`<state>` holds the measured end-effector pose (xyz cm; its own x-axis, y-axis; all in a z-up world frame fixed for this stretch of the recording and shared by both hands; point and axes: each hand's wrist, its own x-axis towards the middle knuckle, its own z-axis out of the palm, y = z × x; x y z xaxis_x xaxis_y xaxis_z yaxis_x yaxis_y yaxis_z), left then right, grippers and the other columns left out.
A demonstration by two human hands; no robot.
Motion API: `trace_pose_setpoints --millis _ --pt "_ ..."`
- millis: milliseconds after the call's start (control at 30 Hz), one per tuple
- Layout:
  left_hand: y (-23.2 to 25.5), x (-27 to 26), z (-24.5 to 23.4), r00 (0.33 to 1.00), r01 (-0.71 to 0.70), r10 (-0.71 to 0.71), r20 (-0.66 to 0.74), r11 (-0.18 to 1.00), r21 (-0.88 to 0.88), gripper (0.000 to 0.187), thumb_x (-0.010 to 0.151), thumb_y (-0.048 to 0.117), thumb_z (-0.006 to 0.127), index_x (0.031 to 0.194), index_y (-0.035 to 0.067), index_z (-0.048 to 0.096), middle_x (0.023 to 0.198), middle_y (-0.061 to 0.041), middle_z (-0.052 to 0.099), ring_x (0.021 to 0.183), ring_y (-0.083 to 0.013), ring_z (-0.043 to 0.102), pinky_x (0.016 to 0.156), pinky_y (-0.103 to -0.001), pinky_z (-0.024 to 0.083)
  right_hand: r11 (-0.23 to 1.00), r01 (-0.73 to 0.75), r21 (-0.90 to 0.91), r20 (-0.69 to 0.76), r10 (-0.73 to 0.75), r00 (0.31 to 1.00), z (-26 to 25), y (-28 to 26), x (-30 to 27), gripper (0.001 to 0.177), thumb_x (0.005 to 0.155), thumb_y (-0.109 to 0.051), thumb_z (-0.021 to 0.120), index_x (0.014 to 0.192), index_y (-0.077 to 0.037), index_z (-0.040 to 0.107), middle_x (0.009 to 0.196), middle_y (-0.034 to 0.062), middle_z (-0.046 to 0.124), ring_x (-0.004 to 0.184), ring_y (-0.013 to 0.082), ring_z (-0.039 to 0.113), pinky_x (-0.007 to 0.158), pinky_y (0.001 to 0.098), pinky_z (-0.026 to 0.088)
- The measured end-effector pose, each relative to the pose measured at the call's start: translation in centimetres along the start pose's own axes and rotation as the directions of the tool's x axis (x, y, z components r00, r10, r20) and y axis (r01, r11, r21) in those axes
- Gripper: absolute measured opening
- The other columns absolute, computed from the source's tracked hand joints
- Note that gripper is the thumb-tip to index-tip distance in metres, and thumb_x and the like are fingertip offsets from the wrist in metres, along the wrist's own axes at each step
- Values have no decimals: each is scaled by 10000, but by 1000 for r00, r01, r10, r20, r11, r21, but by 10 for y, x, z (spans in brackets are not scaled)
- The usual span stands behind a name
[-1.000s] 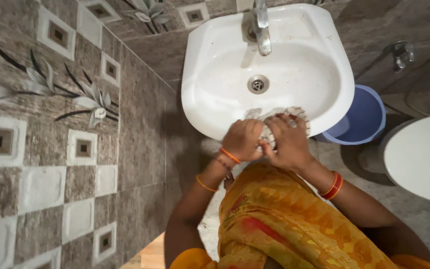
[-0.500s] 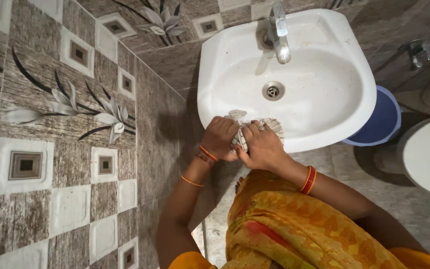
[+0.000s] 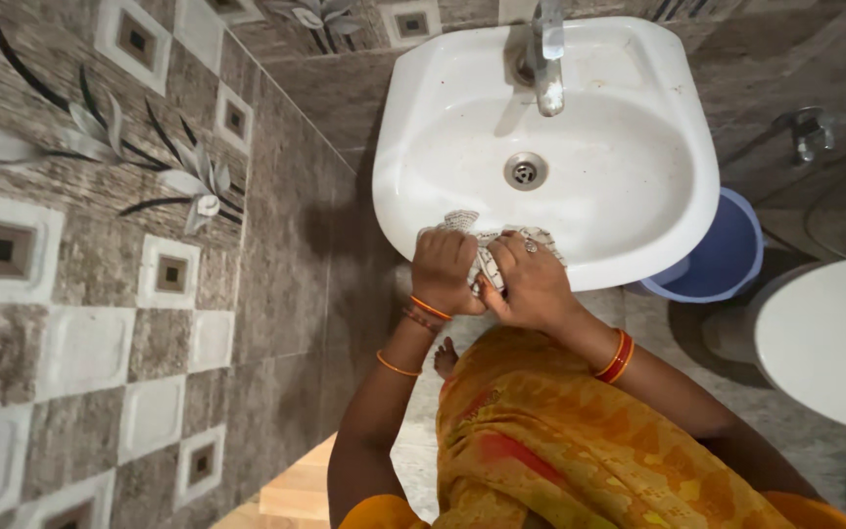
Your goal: The person scrubs the porcelain basin and chrome faucet of a sink using a cloth. They wipe the interior surfaces and the exterior rim of the sink multiple times.
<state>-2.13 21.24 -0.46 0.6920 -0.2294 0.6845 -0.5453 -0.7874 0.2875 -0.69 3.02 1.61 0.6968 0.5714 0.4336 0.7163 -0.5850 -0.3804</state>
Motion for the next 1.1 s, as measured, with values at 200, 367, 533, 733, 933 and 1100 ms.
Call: trace_pose_setpoints --millis 200,367,533,733,933,1100 --pt "59 0 39 986 163 -165 15 982 99 424 678 380 660 934 63 543 885 -136 534 838 -349 534 812 -495 411 998 -50 -50 157 57 986 -33 43 -33 534 814 -362 684 1212 -8 645 1177 220 668 913 402 658 839 504 521" --pt "105 14 89 973 215 -227 46 959 183 370 671 341 656 905 70 560 862 -122 547 793 -288 538 757 -451 400 997 74 29 100 -76 992 -59 110 -63 496 822 -363 663 1195 -36 652 1142 187 690 972 382 676 838 484 518" --pt "155 49 133 952 279 -294 90 949 150 407 689 338 684 943 31 601 894 -150 590 795 -312 570 774 -490 452 981 171 95 17 -173 985 -82 183 -72 422 799 -346 621 1101 -56 673 1103 164 704 1067 375 667 949 484 510" --pt "169 83 155 886 386 -394 243 919 82 340 673 287 684 877 26 606 853 -195 640 782 -387 639 759 -519 511 970 165 181 -96 -150 984 -92 202 -67 407 851 -369 579 1057 -29 666 1114 172 702 1166 375 666 1049 502 480" --pt "158 73 148 932 289 -291 216 956 40 352 699 286 699 893 12 592 847 -197 642 799 -376 644 765 -466 526 983 118 142 -201 -88 976 -93 173 -63 364 949 -364 573 1048 -25 662 1106 188 706 1132 392 666 1063 496 470" --pt "134 54 126 946 210 -186 264 975 -65 297 771 236 682 942 18 573 869 -175 637 822 -346 648 787 -452 517 998 -17 55 -229 29 973 -77 135 -68 336 937 -337 557 1043 -33 652 1068 180 682 1125 397 650 1067 523 416"
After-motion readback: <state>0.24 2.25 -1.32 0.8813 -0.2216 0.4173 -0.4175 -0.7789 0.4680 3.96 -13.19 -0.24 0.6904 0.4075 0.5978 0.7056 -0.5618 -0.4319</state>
